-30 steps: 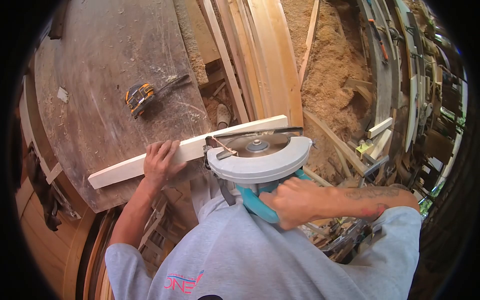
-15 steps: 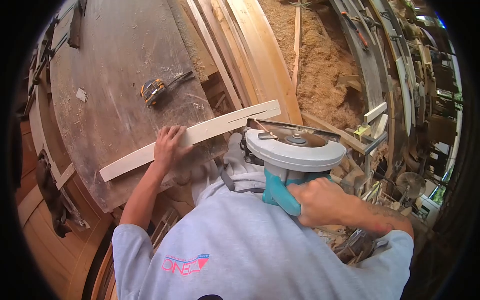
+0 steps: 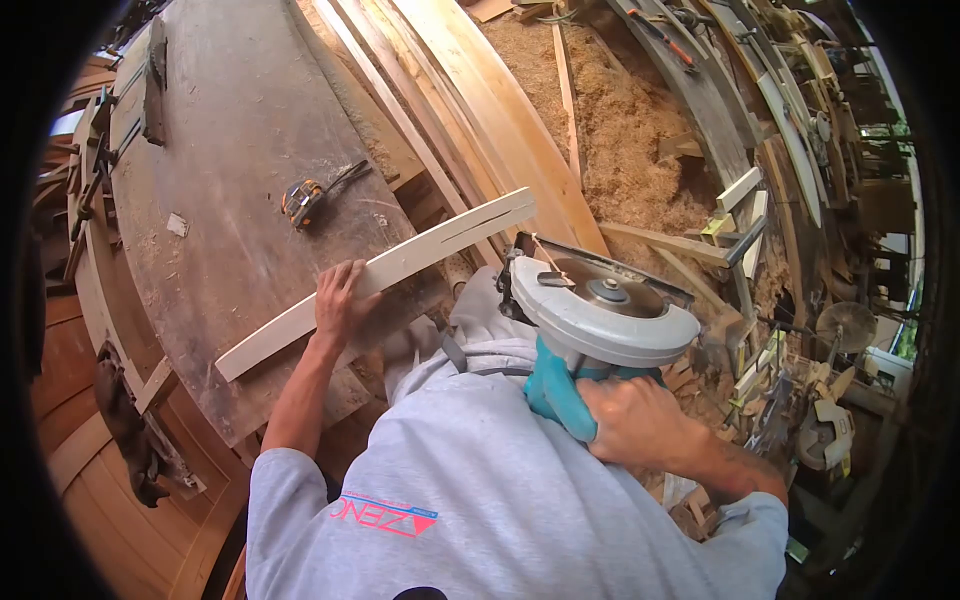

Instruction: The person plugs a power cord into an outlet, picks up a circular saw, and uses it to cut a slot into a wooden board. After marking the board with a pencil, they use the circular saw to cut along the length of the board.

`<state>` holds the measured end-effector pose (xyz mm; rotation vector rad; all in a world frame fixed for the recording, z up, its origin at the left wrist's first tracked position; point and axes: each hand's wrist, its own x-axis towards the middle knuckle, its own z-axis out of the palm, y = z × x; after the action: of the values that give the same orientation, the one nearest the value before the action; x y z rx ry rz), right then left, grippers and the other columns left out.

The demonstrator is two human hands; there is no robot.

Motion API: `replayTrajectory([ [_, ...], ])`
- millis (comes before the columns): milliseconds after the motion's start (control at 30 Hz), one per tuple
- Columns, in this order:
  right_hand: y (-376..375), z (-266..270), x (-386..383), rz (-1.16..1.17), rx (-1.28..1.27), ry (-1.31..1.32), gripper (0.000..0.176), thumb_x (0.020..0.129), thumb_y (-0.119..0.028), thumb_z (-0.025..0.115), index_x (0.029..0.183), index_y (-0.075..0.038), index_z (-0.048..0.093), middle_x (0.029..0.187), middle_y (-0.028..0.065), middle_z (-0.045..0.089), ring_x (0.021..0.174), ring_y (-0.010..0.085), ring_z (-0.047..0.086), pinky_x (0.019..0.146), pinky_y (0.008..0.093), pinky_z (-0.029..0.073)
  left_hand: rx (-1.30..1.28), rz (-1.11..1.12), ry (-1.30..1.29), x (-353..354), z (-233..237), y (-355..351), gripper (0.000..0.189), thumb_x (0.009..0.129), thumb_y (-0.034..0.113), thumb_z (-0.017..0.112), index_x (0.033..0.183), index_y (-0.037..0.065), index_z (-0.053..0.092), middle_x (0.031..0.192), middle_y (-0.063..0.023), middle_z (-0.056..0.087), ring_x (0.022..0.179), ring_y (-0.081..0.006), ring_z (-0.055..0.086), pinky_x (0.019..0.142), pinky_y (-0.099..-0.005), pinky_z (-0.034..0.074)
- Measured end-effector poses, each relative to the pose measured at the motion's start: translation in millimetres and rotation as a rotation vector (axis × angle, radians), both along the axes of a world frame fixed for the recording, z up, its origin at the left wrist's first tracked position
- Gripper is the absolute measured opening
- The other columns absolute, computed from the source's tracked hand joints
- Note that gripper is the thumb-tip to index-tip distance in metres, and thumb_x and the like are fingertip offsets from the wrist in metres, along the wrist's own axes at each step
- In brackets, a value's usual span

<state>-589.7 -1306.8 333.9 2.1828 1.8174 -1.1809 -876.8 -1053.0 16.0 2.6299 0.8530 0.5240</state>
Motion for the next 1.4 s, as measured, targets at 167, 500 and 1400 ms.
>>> replayTrajectory([
  [167, 0.4, 0.0, -5.4, 0.010, 0.037, 0.012, 0.022, 0.070, -0.010, 0.069, 0.087, -0.001, 0.058, 0.065, 0.0229, 0.064, 0.064, 0.0444, 0.067, 0.062, 0.0537, 0.056, 0.005, 0.024, 0.003, -9.3, 3.1, 6.9, 0.068, 0.070, 0.028, 0.084, 0.128, 0.004, 0.059, 0.122, -0.0124, 0.060, 0.112, -0.0313, 0.058, 0.097, -0.0433, 0.045],
  [500, 12.8, -0.6, -17.0, 0.149, 0.143, -0.031, 0.022, 0.071, -0.011, 0.070, 0.087, -0.002, 0.058, 0.065, 0.0215, 0.066, 0.062, 0.0416, 0.069, 0.060, 0.0511, 0.058, 0.032, 0.148, -0.134, -28.2, 42.0, 21.8, 0.068, 0.065, 0.023, 0.088, 0.125, 0.005, 0.062, 0.121, -0.0138, 0.062, 0.110, -0.0329, 0.060, 0.096, -0.0443, 0.049],
  [1400, 21.0, -11.6, -9.6, 0.149, 0.188, 0.011, 0.020, 0.073, -0.013, 0.067, 0.091, -0.006, 0.062, 0.073, 0.0213, 0.068, 0.070, 0.0442, 0.068, 0.069, 0.0537, 0.057, -0.328, 0.166, -0.364, -12.8, 178.7, 41.2, 0.061, 0.073, 0.030, 0.088, 0.120, -0.002, 0.066, 0.112, -0.0142, 0.064, 0.099, -0.0275, 0.065, 0.085, -0.0385, 0.054],
])
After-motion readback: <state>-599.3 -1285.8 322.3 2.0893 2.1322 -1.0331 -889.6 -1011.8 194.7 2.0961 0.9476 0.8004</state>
